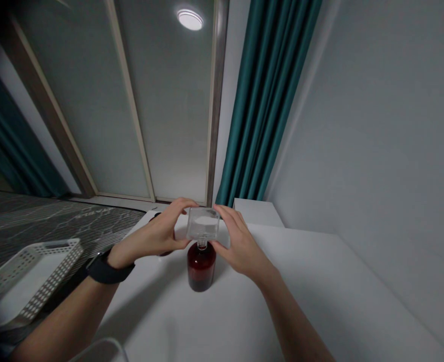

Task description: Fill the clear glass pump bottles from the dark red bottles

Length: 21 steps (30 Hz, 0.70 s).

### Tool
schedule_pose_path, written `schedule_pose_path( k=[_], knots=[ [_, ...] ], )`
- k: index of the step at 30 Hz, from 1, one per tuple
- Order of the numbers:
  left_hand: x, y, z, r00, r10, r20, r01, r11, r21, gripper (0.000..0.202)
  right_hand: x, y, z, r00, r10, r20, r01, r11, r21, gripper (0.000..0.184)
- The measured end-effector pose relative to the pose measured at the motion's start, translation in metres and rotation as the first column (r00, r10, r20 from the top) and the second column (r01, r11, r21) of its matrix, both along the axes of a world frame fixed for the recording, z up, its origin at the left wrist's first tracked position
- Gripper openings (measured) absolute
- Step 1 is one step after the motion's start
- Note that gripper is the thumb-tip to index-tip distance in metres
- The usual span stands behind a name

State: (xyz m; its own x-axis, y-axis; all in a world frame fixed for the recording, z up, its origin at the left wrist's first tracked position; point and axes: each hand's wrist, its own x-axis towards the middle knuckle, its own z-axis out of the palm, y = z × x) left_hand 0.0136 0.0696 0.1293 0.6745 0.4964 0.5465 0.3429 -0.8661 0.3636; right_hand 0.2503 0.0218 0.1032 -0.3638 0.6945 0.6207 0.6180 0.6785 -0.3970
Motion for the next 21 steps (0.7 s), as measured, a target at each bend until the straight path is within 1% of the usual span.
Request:
schedule_pose_path(
  k=[21],
  knots=[
    [0.0010,-0.0007,0.0014,0.999,0.002,-0.032,0.000,0.999,0.047,0.061,0.0015,0.0004,-0.0009,1.000,0.000,-0.026,-0.001,1.000,-0.009,0.072]
  ],
)
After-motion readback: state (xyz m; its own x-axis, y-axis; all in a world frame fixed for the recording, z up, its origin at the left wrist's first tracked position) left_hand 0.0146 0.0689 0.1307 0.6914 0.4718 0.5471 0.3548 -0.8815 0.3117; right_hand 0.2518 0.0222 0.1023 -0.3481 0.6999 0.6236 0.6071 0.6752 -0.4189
